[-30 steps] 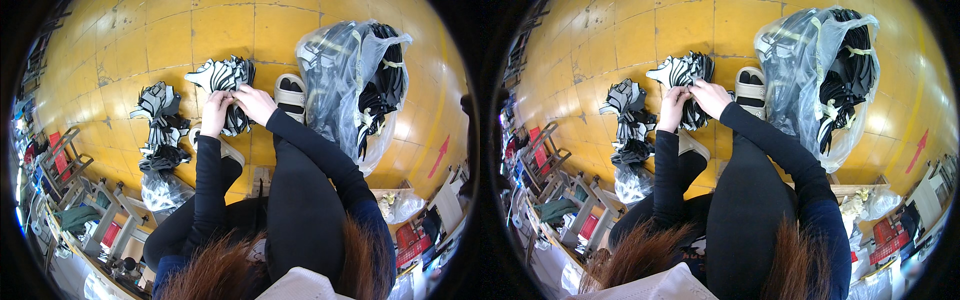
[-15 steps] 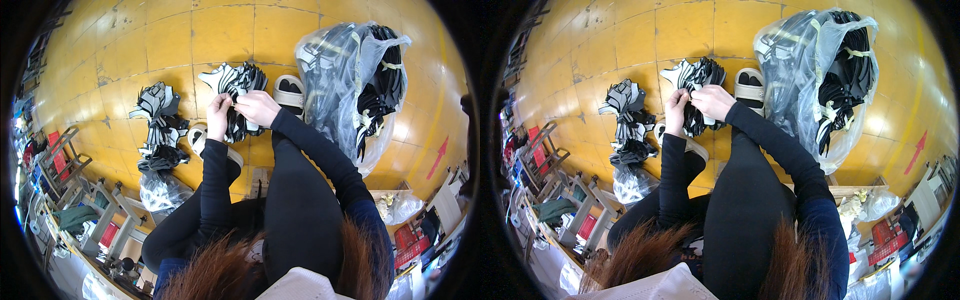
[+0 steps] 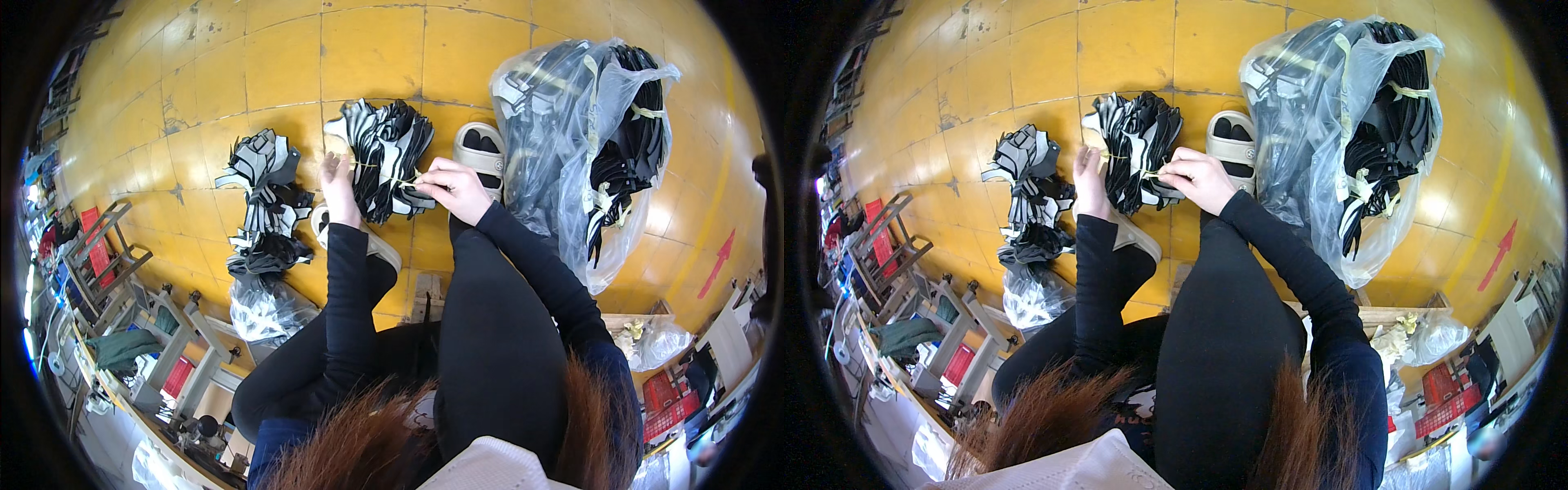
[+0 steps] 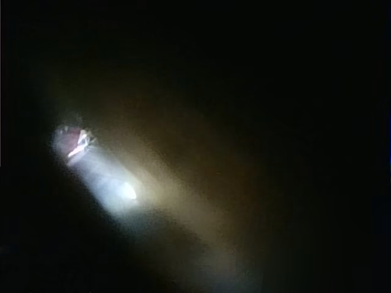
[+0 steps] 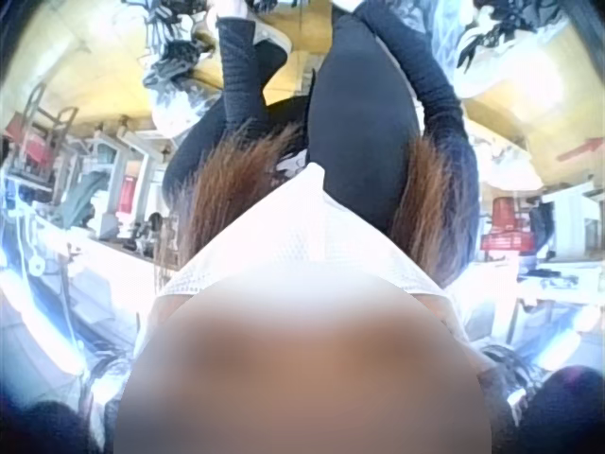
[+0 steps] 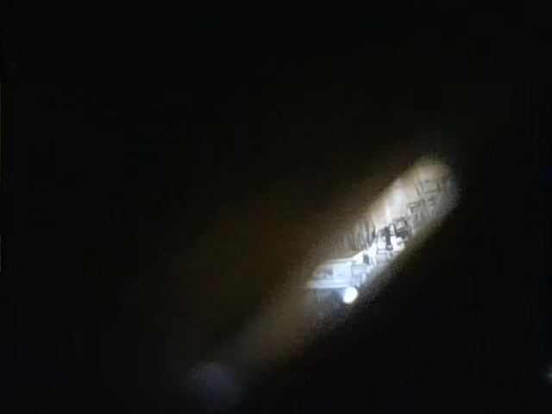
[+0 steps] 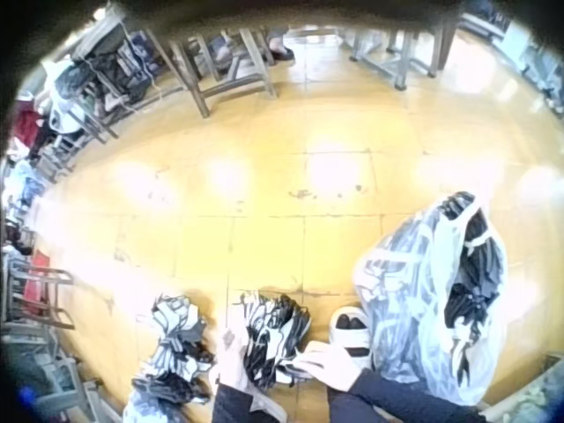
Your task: The person sits on the floor and unpacks a plastic bag containing black gloves. They remove the gloves, separate them into smaller bundles, and tie each bundle with a rubber band. The tied bundles are placed on the floor next to the bag.
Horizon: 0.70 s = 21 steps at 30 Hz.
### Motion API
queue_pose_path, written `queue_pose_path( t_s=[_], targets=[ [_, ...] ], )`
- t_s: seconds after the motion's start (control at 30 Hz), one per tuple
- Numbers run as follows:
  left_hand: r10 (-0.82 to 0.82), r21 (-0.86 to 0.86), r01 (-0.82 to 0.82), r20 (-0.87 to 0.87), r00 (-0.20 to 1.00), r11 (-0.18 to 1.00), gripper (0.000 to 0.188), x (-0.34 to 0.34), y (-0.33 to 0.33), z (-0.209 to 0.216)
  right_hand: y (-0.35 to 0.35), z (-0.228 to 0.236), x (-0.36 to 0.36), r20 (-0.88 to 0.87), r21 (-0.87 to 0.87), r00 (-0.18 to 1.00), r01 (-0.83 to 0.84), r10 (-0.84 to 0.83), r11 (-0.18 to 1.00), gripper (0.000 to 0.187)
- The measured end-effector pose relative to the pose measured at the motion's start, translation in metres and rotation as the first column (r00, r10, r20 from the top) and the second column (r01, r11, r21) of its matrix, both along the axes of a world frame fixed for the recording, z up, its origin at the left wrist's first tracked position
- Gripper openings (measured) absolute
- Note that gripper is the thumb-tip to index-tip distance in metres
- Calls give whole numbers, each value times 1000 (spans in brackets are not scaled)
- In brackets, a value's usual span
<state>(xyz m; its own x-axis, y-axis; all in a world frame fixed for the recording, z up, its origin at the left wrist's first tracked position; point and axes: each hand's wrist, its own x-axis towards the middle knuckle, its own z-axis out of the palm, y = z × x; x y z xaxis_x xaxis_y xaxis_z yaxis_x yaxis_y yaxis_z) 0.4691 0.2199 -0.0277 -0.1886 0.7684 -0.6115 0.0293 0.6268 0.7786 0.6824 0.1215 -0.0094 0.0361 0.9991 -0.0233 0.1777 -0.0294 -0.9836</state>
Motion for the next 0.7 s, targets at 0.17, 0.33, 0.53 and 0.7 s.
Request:
queue_pose_path(
  t_s=[0.17,0.33,0.53,0.7],
  targets=[
    [-297,-15,297,-116,948,955,83,28,-13,33,6,25,-5,-84,85,996,-29,37,996,10],
    [-518,-161,508,-30,855,846,46,23,0,67,9,66,5,-22,190,998,-61,66,980,11],
    [-728,26,730,106,678,683,58,28,2,76,21,83,15,-33,230,999,11,-4,973,14],
    [-861,142,866,-116,495,479,87,38,-6,50,18,77,12,-52,183,997,66,-58,981,11]
  ],
)
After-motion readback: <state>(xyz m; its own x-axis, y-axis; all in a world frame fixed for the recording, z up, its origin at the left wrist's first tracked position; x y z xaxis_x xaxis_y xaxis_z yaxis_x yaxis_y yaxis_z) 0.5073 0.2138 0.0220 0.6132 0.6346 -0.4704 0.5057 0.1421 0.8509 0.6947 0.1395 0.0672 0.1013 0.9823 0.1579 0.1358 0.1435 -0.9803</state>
